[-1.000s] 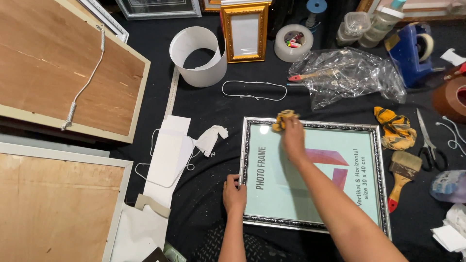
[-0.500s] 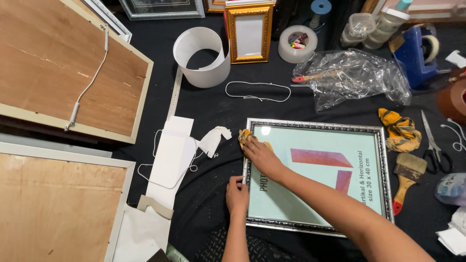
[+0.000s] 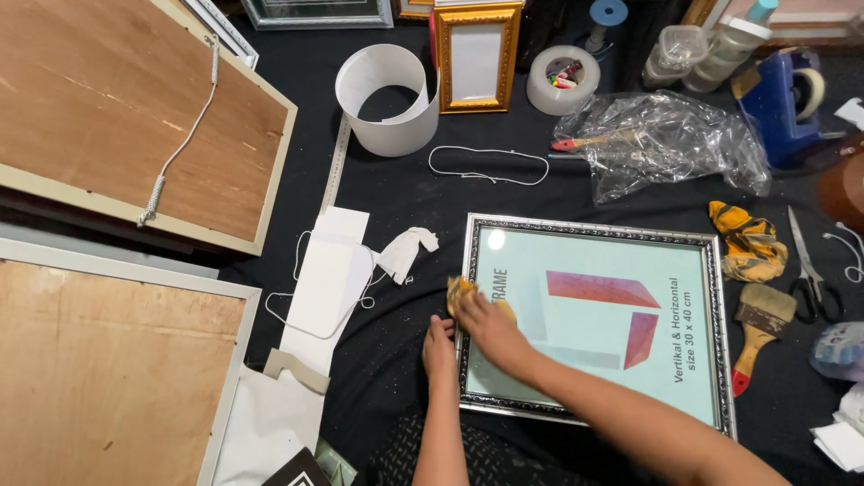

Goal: The person cleans a glass photo frame with a yellow cloth, wipes the edges and the back, then lifts and tilts the frame.

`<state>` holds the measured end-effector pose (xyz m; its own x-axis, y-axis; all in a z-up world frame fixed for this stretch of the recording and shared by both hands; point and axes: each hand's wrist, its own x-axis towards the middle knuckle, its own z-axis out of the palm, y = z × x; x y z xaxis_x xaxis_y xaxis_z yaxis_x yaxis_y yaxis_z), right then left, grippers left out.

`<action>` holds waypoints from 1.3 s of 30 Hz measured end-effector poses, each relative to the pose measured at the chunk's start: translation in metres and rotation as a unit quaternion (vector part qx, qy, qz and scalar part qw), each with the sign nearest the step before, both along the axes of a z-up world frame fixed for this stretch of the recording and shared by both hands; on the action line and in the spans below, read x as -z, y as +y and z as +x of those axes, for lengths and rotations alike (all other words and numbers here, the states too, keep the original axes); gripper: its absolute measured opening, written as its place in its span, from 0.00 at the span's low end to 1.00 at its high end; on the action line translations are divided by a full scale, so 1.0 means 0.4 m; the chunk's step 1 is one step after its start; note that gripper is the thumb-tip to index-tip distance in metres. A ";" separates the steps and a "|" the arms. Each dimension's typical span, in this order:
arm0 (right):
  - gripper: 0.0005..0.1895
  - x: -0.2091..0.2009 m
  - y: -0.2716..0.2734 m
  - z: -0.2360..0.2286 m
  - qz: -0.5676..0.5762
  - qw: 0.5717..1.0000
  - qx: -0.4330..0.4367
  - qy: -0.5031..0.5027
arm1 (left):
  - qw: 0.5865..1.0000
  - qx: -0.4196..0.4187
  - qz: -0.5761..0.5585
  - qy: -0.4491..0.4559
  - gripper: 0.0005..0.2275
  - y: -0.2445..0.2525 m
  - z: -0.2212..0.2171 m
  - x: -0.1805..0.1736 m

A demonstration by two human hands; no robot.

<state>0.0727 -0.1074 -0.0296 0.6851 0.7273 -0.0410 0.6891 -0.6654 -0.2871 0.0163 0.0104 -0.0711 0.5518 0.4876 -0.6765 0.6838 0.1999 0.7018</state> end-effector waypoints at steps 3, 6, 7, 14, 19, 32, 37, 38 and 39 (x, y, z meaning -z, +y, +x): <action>0.22 0.100 -0.048 -0.103 0.074 0.976 -0.153 -0.136 | 0.996 -0.033 0.084 0.011 0.26 0.029 0.015 0.003; 0.26 0.127 -0.035 -0.011 0.049 0.981 -0.110 -0.150 | 0.986 -0.109 0.116 -0.044 0.24 0.034 -0.001 -0.014; 0.26 0.145 -0.035 0.021 0.049 0.981 -0.112 -0.152 | 0.986 -0.111 0.116 -0.046 0.24 0.034 -0.002 -0.021; 0.25 0.134 -0.016 -0.104 0.079 0.993 -0.041 -0.074 | 0.972 -0.210 0.062 -0.083 0.22 0.032 -0.013 -0.072; 0.20 0.109 -0.100 -0.314 0.099 0.978 -0.173 0.056 | 0.973 -0.201 0.063 -0.092 0.21 0.028 -0.010 -0.077; 0.24 0.140 -0.320 -0.290 0.092 0.995 0.014 -0.021 | 0.990 -0.051 0.119 -0.057 0.18 0.020 -0.048 -0.072; 0.28 0.119 -0.681 -0.249 -0.029 0.964 0.220 -0.145 | 0.990 0.012 0.132 -0.040 0.15 0.004 -0.046 -0.071; 0.29 0.140 -0.743 -0.253 -0.049 0.939 0.312 -0.138 | 0.991 0.027 0.127 -0.041 0.15 0.001 -0.044 -0.065; 0.31 0.161 -0.806 -0.259 -0.068 0.904 0.402 -0.130 | 0.991 0.043 0.122 -0.041 0.15 -0.002 -0.040 -0.059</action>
<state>-0.0307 -0.4296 -0.0940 0.9893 -0.0098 0.1454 -0.0007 -0.9981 -0.0622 0.0004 0.0095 -0.0476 0.6471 0.5801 -0.4947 0.6289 -0.0395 0.7765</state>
